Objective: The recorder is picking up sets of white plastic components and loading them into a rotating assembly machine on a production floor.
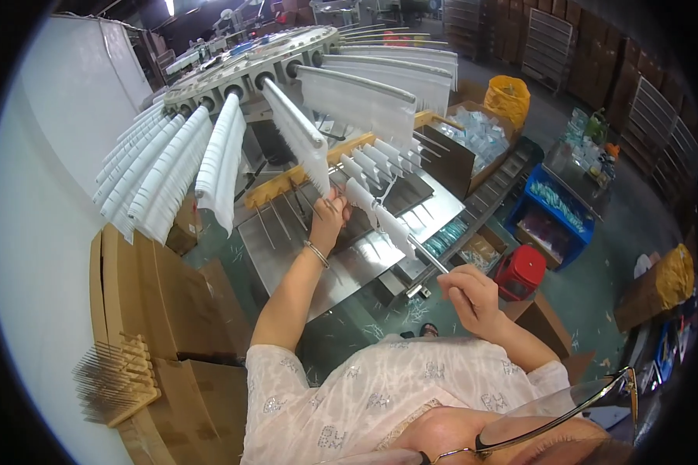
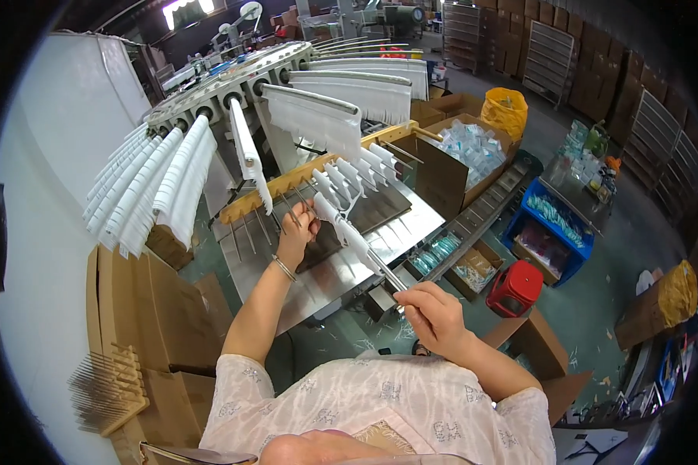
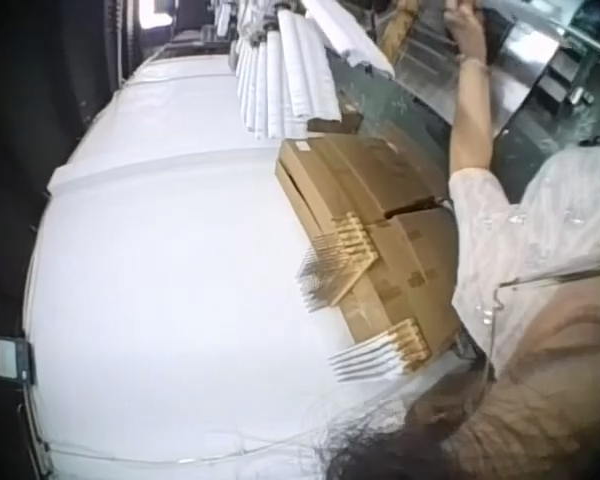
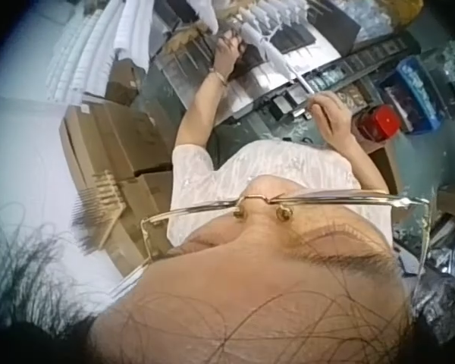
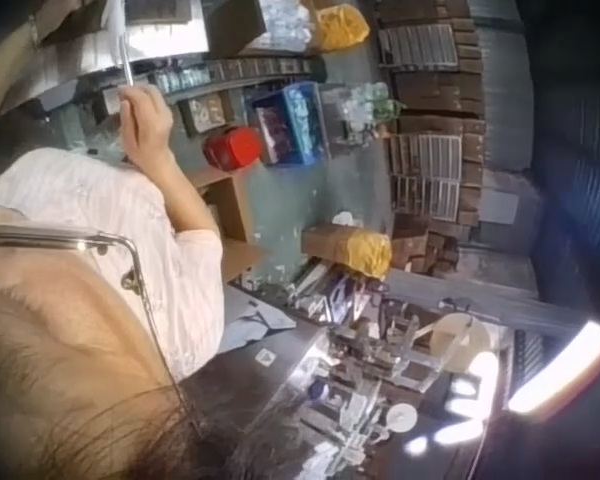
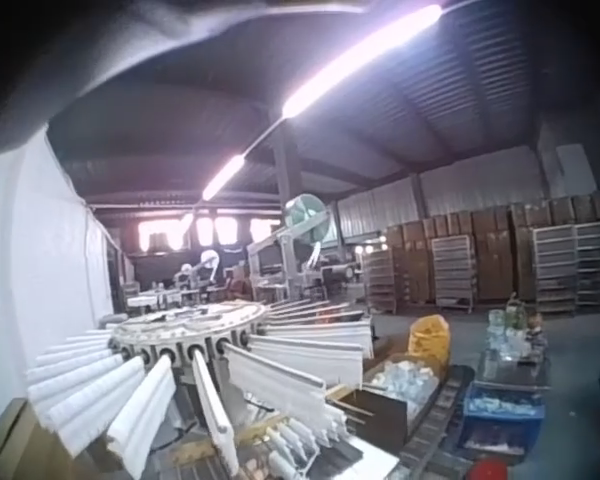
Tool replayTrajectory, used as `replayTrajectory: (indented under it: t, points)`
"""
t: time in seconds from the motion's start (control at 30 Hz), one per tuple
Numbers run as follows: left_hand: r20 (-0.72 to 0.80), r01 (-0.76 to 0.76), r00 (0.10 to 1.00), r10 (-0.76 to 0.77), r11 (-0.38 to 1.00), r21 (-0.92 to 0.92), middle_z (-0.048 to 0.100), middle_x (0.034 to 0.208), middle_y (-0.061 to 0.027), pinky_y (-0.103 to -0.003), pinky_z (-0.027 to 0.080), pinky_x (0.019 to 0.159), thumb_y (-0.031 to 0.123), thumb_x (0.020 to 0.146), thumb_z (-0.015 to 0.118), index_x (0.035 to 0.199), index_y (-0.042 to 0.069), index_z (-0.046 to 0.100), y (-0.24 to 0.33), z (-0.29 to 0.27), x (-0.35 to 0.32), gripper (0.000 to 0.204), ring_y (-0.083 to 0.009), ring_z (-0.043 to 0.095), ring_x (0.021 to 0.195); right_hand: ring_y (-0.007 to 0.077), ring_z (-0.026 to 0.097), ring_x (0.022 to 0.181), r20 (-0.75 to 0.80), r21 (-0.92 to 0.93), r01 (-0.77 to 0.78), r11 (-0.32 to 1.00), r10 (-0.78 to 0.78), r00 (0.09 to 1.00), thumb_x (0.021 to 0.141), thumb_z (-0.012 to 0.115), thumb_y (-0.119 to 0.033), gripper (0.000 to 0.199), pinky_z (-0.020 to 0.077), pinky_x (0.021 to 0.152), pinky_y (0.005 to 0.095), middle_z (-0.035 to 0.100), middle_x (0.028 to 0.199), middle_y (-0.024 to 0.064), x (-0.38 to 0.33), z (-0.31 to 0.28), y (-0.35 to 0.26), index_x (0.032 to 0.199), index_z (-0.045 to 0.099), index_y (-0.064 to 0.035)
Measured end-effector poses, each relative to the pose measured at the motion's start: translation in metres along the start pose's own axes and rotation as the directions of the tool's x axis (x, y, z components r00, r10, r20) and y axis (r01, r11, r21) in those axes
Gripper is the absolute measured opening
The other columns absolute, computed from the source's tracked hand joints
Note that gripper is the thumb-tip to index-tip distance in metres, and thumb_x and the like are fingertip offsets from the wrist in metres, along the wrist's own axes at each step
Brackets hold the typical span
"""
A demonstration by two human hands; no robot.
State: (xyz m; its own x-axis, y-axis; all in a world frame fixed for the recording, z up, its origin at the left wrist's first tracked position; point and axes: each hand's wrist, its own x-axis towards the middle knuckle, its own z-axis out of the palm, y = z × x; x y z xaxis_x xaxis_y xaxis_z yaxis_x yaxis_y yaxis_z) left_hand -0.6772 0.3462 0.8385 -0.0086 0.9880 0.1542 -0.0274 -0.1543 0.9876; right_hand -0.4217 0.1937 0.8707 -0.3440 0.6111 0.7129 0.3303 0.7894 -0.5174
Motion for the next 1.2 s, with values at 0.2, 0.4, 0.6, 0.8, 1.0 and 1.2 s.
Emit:
replayTrajectory:
  t: [0.2,0.4,0.6,0.8,1.0,1.2]
  points:
    - [0.13,0.021,0.991,-0.035,0.994,0.109,0.045,0.054,0.0001,-0.02,0.03,0.042,0.011,0.08,0.044,0.09,-0.001,0.056,0.014,0.022,-0.032,0.02,-0.0051,0.039,0.047,0.0157,0.048,0.059,-0.1,0.102,-0.096,0.99,0.107,0.989,0.078,0.044,0.0,0.012,0.0376,0.052,0.0239,0.052,0.071,0.0089,-0.021,-0.01,0.01,0.083,0.055,0.0023]
    - [0.27,-0.379,0.922,0.275,0.783,0.494,0.049,0.057,-0.0031,-0.025,0.039,0.05,0.008,0.081,0.044,0.102,0.0,0.054,0.022,0.032,-0.062,0.025,-0.0106,0.046,0.05,0.0079,0.042,0.055,-0.399,0.645,-0.267,0.716,0.614,0.681,0.085,0.044,-0.018,0.018,0.0329,0.049,0.0194,0.047,0.069,0.0042,-0.066,-0.036,0.027,0.086,0.046,-0.0009]
    - [0.536,-0.677,0.721,0.439,0.282,0.68,0.047,0.098,-0.0138,-0.034,0.04,0.073,0.005,0.078,0.048,0.11,0.002,0.048,0.05,0.047,-0.08,0.032,-0.0287,0.048,0.087,0.0077,0.043,0.056,-0.379,0.718,-0.218,0.661,0.634,0.674,0.084,0.044,-0.018,0.017,0.0337,0.051,0.0183,0.049,0.069,0.0044,-0.072,-0.061,0.044,0.084,0.046,-0.0012]
    - [0.617,-0.628,0.766,0.177,0.406,0.664,0.049,0.086,-0.0141,-0.036,0.04,0.067,0.003,0.075,0.053,0.09,0.002,0.055,0.055,0.027,-0.11,0.015,-0.031,0.049,0.08,0.0082,0.045,0.055,-0.061,0.788,-0.364,0.497,0.651,0.756,0.08,0.05,-0.018,0.017,0.0332,0.047,0.0193,0.051,0.07,0.0049,-0.062,-0.068,0.058,0.079,0.05,-0.0011]
    - [0.498,-0.181,0.815,-0.298,0.684,0.706,0.049,0.062,-0.0135,-0.035,0.04,0.057,0.006,0.073,0.056,0.082,-0.003,0.052,0.044,-0.024,-0.1,0.013,-0.0318,0.046,0.056,0.0066,0.046,0.049,0.395,0.514,-0.612,0.601,0.467,0.791,0.078,0.06,-0.019,0.021,0.0359,0.043,0.0214,0.053,0.065,0.0012,0.002,-0.047,0.133,0.089,0.057,-0.0019]
    - [0.25,-0.317,0.919,0.304,0.196,0.928,0.05,0.08,-0.0153,-0.033,0.041,0.062,0.005,0.078,0.05,0.085,-0.006,0.051,-0.029,-0.058,-0.032,0.014,-0.0222,0.051,0.071,0.0282,0.056,0.064,-0.11,-0.05,-0.059,0.997,0.053,0.993,0.07,0.063,-0.028,0.02,0.0436,0.053,0.0373,0.056,0.062,0.0106,0.084,0.049,0.252,0.072,0.058,-0.0088]
